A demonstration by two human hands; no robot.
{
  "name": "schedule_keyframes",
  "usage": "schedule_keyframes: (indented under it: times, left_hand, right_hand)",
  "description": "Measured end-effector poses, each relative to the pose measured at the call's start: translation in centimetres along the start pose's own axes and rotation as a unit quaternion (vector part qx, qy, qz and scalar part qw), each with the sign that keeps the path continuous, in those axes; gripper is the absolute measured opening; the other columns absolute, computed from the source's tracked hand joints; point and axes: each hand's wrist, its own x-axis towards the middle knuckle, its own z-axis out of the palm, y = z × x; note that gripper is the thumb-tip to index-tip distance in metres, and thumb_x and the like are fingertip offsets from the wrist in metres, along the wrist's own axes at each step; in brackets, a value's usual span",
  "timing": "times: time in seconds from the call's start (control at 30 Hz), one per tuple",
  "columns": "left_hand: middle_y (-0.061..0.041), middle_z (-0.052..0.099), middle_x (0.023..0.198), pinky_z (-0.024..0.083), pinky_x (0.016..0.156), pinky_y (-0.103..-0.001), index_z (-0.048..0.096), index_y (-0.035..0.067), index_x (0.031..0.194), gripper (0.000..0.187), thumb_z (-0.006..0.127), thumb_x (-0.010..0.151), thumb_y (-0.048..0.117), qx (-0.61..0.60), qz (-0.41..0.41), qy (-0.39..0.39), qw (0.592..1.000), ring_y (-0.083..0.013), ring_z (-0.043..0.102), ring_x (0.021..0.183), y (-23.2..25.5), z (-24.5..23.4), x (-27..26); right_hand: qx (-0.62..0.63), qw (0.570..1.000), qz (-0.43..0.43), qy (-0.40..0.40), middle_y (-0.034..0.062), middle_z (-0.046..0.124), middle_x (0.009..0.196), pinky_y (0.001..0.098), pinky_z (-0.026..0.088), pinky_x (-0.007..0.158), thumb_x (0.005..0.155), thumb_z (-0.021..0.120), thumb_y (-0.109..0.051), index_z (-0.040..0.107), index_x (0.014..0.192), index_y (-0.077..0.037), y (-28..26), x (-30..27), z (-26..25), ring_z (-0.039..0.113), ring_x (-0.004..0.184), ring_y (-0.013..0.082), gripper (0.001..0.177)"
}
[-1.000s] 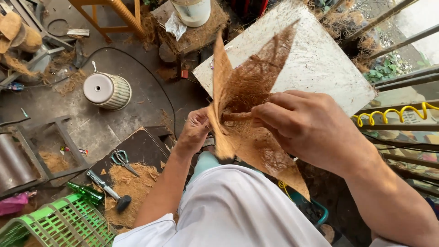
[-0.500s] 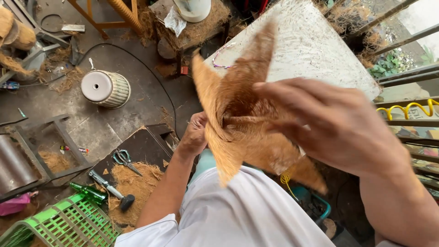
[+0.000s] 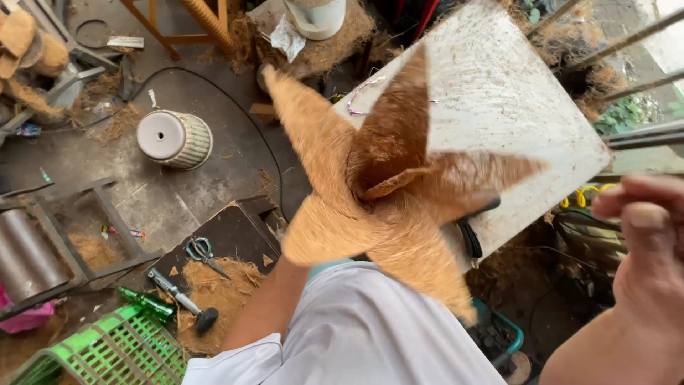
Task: Creating a star-shaped decorative object using fiber material, a hair dryer for drying, and a spray gun for finishing.
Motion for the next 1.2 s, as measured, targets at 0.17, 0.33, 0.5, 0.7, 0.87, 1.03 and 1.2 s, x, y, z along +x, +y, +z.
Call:
schedule_keyframes:
  times: [0.17,0.33,0.5,0.7,0.87,1.03,1.2]
  left_hand:
    - [0.002,0.038,0.091,0.025,0.073,-0.030,0.037,0.015,0.100,0.042,0.073,0.091,0.036,0.021,0.005,-0.036,0.999,-0.0111,0.032,0.082,-2.3,0.2,1.7]
    - [0.004,0.032,0.084,0.020,0.066,-0.029,0.032,0.016,0.095,0.045,0.072,0.091,0.034,0.038,0.018,-0.038,0.998,-0.0094,0.027,0.074,-4.4,0.1,4.3]
    - [0.006,0.027,0.076,0.015,0.060,-0.028,0.026,0.018,0.091,0.048,0.072,0.092,0.032,0.054,0.035,-0.025,0.998,-0.0077,0.021,0.066,-6.3,-0.1,5.2]
    - [0.009,0.019,0.066,0.008,0.050,-0.026,0.018,0.020,0.084,0.054,0.071,0.092,0.030,0.082,0.047,0.008,0.995,-0.0056,0.014,0.055,-5.2,0.7,6.2]
    - [-0.008,0.066,0.126,0.050,0.107,-0.036,0.063,0.007,0.123,0.040,0.076,0.092,0.030,-0.183,0.090,-0.056,0.977,-0.0209,0.061,0.121,1.6,2.5,7.9]
    - [-0.008,0.066,0.124,0.054,0.105,-0.034,0.063,0.003,0.125,0.026,0.063,0.101,0.015,-0.196,0.083,-0.071,0.974,-0.0199,0.063,0.117,2.6,2.0,8.1]
    - [-0.003,0.069,0.093,0.054,0.077,-0.025,0.071,0.006,0.101,0.024,0.070,0.094,0.029,-0.154,0.013,-0.051,0.987,-0.0134,0.063,0.087,2.8,0.4,7.8]
  right_hand:
    - [-0.202,0.934,-0.274,-0.102,0.0210,0.072,0.106,0.0439,0.055,0.090,0.100,0.073,0.006,0.069,0.120,0.012,-11.8,3.9,3.4,0.068,0.090,0.0313,0.022]
    - [-0.306,0.858,-0.324,-0.254,0.0150,0.071,0.110,0.0447,0.052,0.069,0.095,0.068,-0.015,0.060,0.133,-0.004,-13.4,8.5,5.8,0.068,0.085,0.0332,0.041]
    - [-0.346,0.826,-0.305,-0.325,0.0070,0.069,0.077,0.0440,0.051,0.050,0.090,0.066,-0.002,0.071,0.105,-0.007,-14.6,10.7,7.5,0.066,0.064,0.0267,0.017]
    - [-0.527,0.686,-0.344,-0.365,0.0006,0.059,0.071,0.0355,0.053,0.051,0.083,0.061,0.007,0.055,0.084,-0.013,-15.2,12.2,8.6,0.061,0.063,0.0214,0.022]
    - [-0.442,0.736,-0.384,-0.340,0.0039,0.068,0.092,0.0441,0.053,0.042,0.093,0.067,-0.022,0.061,0.124,-0.011,-16.7,13.3,9.6,0.066,0.065,0.0264,0.034]
    - [-0.419,0.766,-0.355,-0.334,0.0016,0.049,0.058,0.0393,0.044,0.042,0.103,0.067,-0.025,0.057,0.079,-0.011,-16.3,14.2,9.8,0.052,0.048,0.0203,0.030]
    - [-0.317,0.857,-0.338,-0.226,0.0095,0.071,0.105,0.0347,0.049,0.067,0.104,0.080,-0.006,0.069,0.132,-0.007,-16.9,14.8,8.2,0.068,0.079,0.0185,0.030]
